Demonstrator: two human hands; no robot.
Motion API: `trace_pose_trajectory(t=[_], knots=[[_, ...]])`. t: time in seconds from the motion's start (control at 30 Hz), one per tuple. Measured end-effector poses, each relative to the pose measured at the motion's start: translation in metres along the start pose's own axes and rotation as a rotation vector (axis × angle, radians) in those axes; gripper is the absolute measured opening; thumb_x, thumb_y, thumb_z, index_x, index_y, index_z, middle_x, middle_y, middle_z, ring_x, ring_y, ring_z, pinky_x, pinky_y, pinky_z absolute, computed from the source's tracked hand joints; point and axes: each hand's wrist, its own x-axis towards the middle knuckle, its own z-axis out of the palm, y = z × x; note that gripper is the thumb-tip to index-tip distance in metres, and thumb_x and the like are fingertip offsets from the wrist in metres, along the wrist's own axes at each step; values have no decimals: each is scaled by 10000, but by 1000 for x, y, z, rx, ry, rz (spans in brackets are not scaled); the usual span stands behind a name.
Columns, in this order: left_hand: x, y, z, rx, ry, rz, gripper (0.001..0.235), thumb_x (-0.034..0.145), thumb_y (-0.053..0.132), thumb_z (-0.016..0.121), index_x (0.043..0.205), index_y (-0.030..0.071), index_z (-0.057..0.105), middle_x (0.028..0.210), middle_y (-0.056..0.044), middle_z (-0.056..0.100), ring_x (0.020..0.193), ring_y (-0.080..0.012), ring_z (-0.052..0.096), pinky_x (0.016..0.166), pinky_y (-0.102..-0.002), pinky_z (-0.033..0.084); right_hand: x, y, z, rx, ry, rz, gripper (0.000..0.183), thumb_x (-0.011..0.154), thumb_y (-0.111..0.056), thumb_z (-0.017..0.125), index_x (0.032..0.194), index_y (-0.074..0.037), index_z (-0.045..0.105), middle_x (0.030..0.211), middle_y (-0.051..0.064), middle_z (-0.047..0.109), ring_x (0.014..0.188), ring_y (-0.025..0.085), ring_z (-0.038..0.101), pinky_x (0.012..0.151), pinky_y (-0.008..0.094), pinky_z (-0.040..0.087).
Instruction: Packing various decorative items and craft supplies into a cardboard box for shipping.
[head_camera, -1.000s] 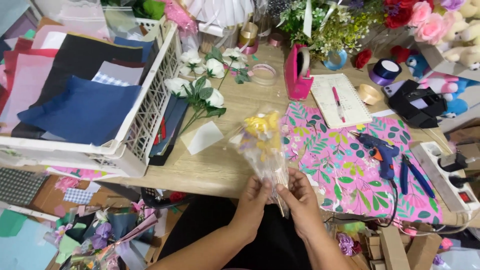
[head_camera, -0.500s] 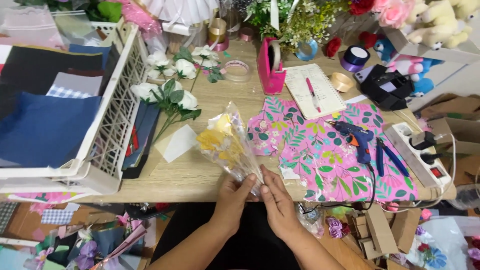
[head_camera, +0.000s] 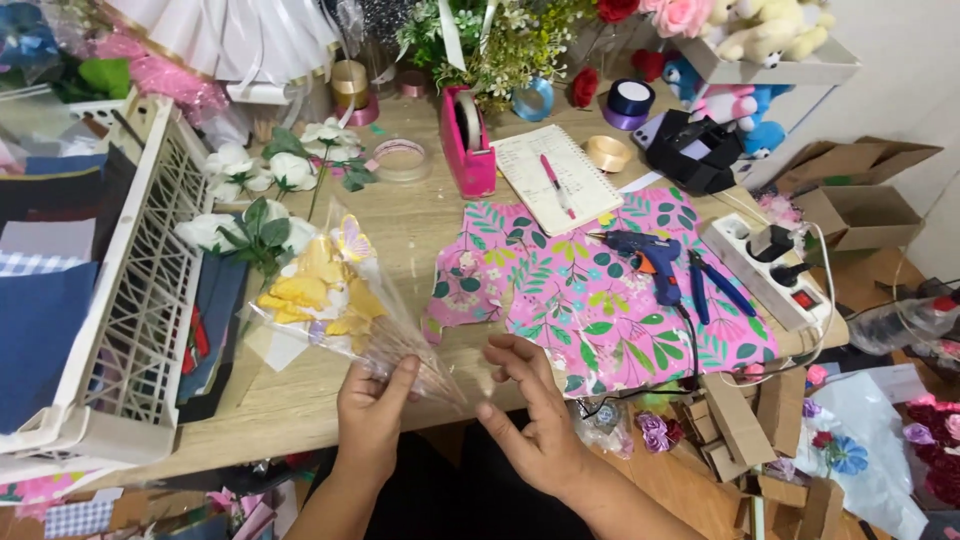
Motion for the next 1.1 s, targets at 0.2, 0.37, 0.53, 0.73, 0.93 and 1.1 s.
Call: trace_pose_trajectory(t=[0.2,0.37,0.53,0.73,0.93,1.1], knots=[[6,2,2,26,-41,-21,275,853,77,784,1111,10,714,949,-100,736,838,-169,662,754,-306,560,-2,10,-1,38,-60,32,442,996,-210,651,1413,-103,551,1459,151,475,1345,257,494,986,367,534],[19,27,-2,165,-177,-6,271,825,65,796,1085,22,732,1046,-125,819,931,-207,749,860,-317,583,-2,12,-16,-7,-165,72,357,990,-264,650,1318,-124,637,1410,169,483,1346,293,529,1014,414,567],[21,51,-5,267,-198,40,307,833,63,778,1137,27,754,1079,-111,817,955,-192,747,880,-308,577,-7,26,-31,-49,-105,60,317,965,-201,688,1271,-115,677,1325,168,539,1339,287,538,956,381,585],[9,2,1,181,-236,87,177,833,33,802,989,0,726,964,-119,798,878,-163,714,821,-291,573,-18,31,-41,12,-63,93,346,989,-248,670,1292,-82,663,1254,102,656,933,174,660,918,314,568],[4,10,11,203,-271,53,241,837,25,784,1073,4,746,1021,-114,804,930,-181,730,880,-305,587,-2,41,-87,-252,14,231,345,930,-318,686,1212,-120,714,1163,110,734,1086,247,698,1020,446,560],[1,7,2,202,-244,33,262,843,21,777,1101,2,736,1028,-120,797,927,-184,724,866,-303,577,18,110,-163,-768,187,407,360,985,-349,612,1213,-78,672,1136,143,683,997,315,671,743,464,571]])
